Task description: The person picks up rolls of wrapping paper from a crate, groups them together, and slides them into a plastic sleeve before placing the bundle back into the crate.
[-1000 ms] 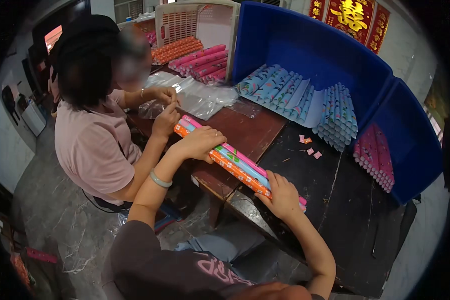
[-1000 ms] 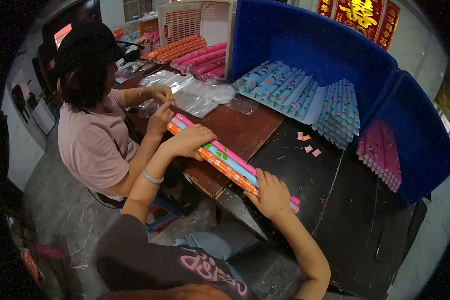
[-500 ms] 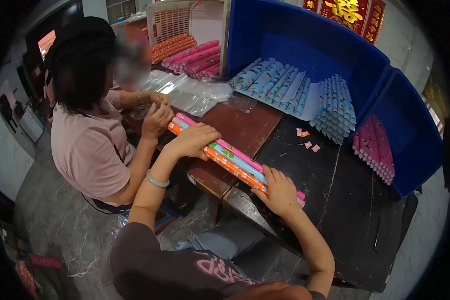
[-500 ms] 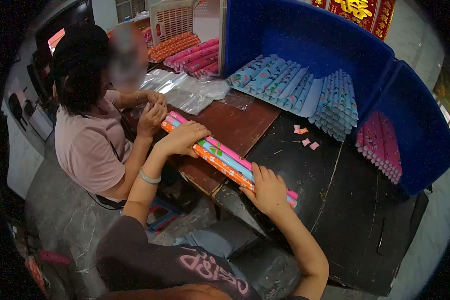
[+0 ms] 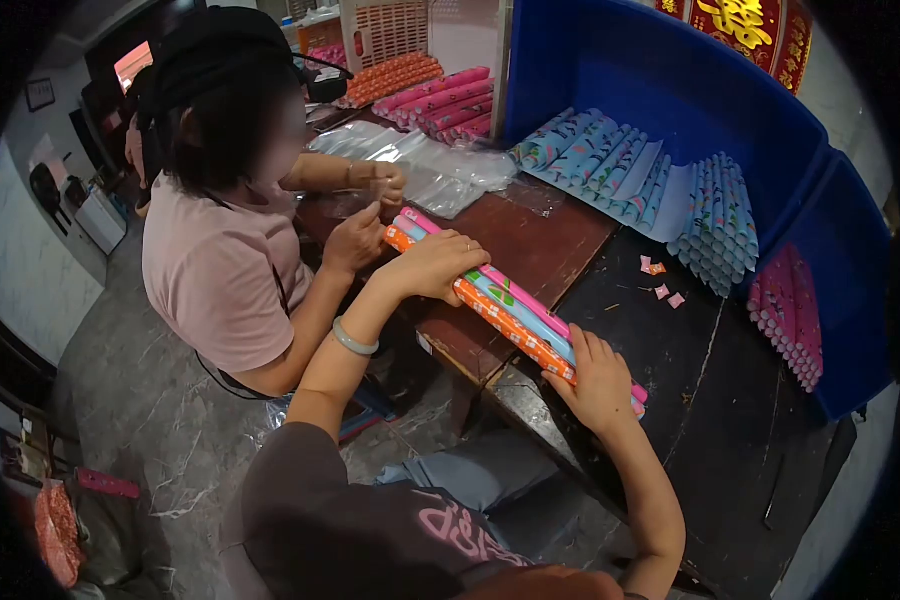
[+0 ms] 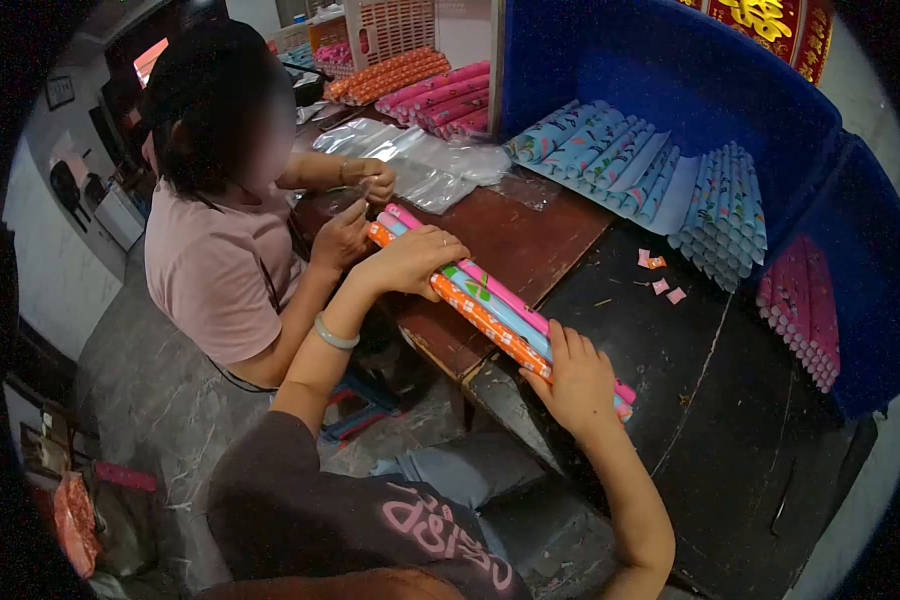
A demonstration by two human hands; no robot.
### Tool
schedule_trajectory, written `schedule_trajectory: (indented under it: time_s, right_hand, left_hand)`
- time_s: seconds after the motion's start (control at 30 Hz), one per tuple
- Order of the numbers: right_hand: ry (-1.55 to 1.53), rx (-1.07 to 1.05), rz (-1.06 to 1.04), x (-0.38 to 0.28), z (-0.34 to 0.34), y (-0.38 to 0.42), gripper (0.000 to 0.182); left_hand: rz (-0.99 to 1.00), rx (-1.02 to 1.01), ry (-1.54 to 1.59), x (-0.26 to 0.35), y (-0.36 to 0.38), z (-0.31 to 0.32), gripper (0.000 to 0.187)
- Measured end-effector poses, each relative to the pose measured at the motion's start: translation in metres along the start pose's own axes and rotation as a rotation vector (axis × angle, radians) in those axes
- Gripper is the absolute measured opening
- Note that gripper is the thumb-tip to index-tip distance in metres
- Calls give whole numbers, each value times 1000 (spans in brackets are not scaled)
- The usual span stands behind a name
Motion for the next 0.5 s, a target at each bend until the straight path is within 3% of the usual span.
schedule_trajectory:
  time_s: [0.5]
  right_hand:
    - [-10, -6, 12, -1, 0, -1, 74]
  left_hand:
    - [-21, -9, 15, -1, 0, -2, 57]
Point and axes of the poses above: each hand's wrist, its own y-axis away from the middle knuckle, its own z-axis out of the palm, x = y × z, the point moved 7 cm from there along -y, towards the middle knuckle, and after that the axes turned 9 degrees about x, right-handed, at the moved point
